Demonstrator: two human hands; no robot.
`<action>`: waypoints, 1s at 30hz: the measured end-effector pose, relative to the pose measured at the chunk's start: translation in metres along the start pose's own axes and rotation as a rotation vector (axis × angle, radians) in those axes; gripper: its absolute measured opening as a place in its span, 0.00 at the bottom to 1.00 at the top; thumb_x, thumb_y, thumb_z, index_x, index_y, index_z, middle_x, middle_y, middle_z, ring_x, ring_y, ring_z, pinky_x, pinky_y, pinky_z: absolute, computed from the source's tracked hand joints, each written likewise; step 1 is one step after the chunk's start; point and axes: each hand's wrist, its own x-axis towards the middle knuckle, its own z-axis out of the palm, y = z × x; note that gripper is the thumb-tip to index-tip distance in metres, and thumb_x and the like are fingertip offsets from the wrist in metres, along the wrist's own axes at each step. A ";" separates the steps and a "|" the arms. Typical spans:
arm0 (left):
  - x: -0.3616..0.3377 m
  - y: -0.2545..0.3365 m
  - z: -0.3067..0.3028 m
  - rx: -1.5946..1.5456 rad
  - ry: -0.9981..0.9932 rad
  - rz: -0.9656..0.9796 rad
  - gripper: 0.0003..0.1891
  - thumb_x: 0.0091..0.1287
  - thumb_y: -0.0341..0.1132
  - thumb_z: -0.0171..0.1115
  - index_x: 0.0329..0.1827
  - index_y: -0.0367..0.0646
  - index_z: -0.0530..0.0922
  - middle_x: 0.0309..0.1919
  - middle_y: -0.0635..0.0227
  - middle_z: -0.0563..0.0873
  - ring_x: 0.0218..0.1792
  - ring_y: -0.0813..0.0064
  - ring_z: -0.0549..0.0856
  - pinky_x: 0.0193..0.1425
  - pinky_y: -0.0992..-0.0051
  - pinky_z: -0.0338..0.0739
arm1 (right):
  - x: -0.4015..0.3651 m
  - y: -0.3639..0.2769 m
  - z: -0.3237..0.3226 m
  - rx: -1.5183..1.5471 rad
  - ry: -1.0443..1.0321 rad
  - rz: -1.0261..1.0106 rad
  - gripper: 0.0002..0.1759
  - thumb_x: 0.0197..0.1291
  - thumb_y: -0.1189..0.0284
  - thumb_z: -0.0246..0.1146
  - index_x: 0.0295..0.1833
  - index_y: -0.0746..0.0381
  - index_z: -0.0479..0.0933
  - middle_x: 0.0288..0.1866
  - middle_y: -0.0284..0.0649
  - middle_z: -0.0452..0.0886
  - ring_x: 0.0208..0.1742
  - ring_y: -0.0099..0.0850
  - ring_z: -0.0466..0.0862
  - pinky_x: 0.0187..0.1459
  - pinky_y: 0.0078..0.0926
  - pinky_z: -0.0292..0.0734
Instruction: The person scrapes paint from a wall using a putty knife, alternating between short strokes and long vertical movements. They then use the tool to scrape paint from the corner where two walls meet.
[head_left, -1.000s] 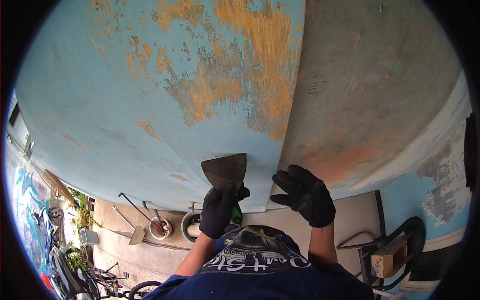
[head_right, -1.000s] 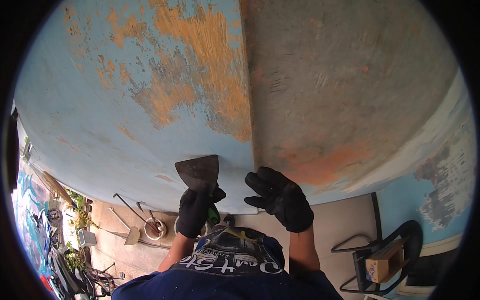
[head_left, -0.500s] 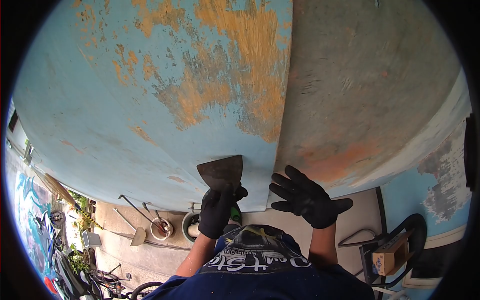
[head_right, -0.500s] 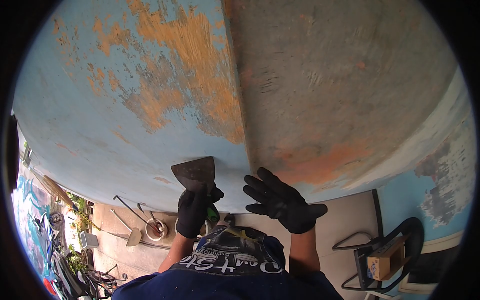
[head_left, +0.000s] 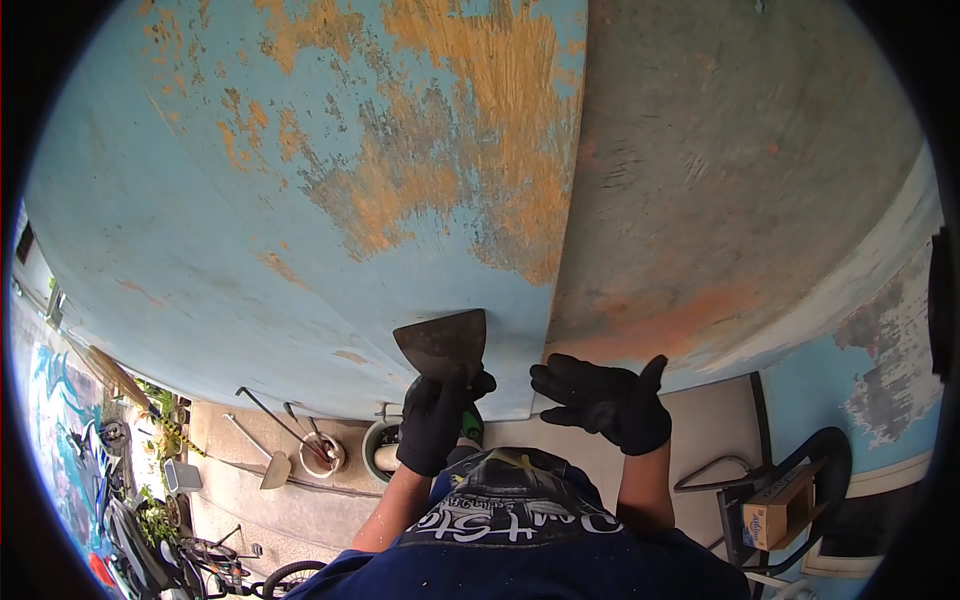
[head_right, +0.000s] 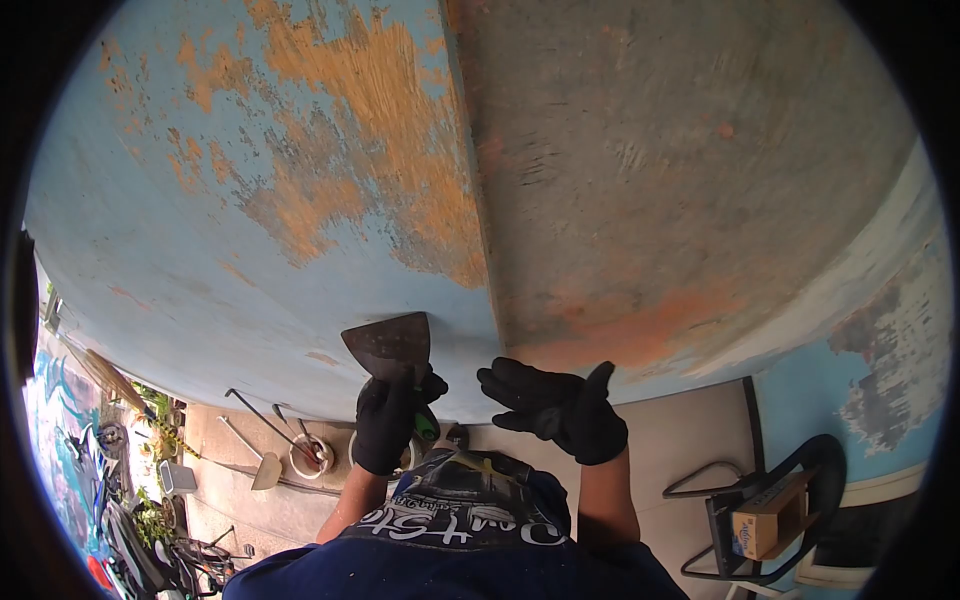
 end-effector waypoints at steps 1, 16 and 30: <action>0.000 -0.002 -0.001 0.015 -0.008 0.025 0.17 0.75 0.41 0.52 0.47 0.33 0.80 0.36 0.56 0.88 0.39 0.68 0.89 0.39 0.74 0.81 | 0.001 0.001 0.001 -0.025 0.012 0.003 0.65 0.52 0.21 0.37 0.77 0.68 0.55 0.78 0.56 0.58 0.78 0.51 0.58 0.68 0.54 0.64; 0.001 0.001 -0.004 0.011 -0.041 0.029 0.18 0.75 0.41 0.51 0.49 0.31 0.78 0.36 0.56 0.88 0.41 0.67 0.89 0.45 0.72 0.83 | 0.010 0.003 0.011 0.154 -0.116 -0.222 0.56 0.55 0.39 0.64 0.78 0.61 0.50 0.77 0.51 0.58 0.75 0.47 0.64 0.65 0.61 0.69; -0.012 0.059 0.007 0.035 -0.288 0.046 0.19 0.77 0.41 0.46 0.46 0.32 0.78 0.25 0.65 0.82 0.26 0.78 0.81 0.32 0.77 0.73 | 0.025 0.008 0.060 -0.420 0.208 -0.388 0.45 0.63 0.49 0.64 0.72 0.72 0.60 0.68 0.57 0.70 0.69 0.45 0.73 0.68 0.44 0.69</action>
